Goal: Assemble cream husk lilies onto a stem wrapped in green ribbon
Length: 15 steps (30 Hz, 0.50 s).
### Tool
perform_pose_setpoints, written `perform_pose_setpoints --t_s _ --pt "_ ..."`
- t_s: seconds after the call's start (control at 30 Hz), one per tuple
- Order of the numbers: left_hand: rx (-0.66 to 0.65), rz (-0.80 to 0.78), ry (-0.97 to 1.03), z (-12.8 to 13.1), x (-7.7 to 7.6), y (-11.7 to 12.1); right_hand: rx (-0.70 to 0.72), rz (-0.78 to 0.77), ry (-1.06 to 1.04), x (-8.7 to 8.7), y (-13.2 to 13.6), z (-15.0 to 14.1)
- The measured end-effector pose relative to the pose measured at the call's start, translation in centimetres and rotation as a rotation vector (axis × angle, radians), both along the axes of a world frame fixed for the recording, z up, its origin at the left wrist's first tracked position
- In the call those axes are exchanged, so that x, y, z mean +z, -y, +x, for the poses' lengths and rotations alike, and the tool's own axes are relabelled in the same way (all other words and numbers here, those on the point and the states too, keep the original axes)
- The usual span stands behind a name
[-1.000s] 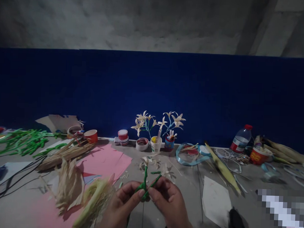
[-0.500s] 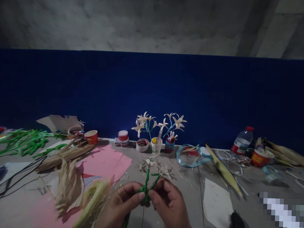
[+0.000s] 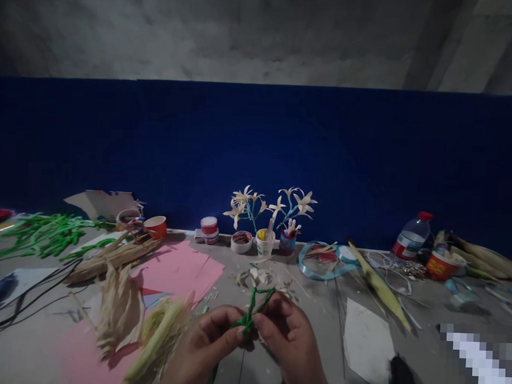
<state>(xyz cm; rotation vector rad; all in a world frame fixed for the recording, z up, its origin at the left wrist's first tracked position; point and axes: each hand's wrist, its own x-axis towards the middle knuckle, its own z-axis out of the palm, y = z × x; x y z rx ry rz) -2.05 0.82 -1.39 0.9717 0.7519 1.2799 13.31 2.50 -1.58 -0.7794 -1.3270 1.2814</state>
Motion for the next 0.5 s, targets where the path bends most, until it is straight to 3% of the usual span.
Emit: perform_pose_setpoints --t_s 0.5 --pt "-0.021 0.069 -0.166 0.1 1.2 0.7 0.013 -0.009 0.048 1.1 0.1 0.0"
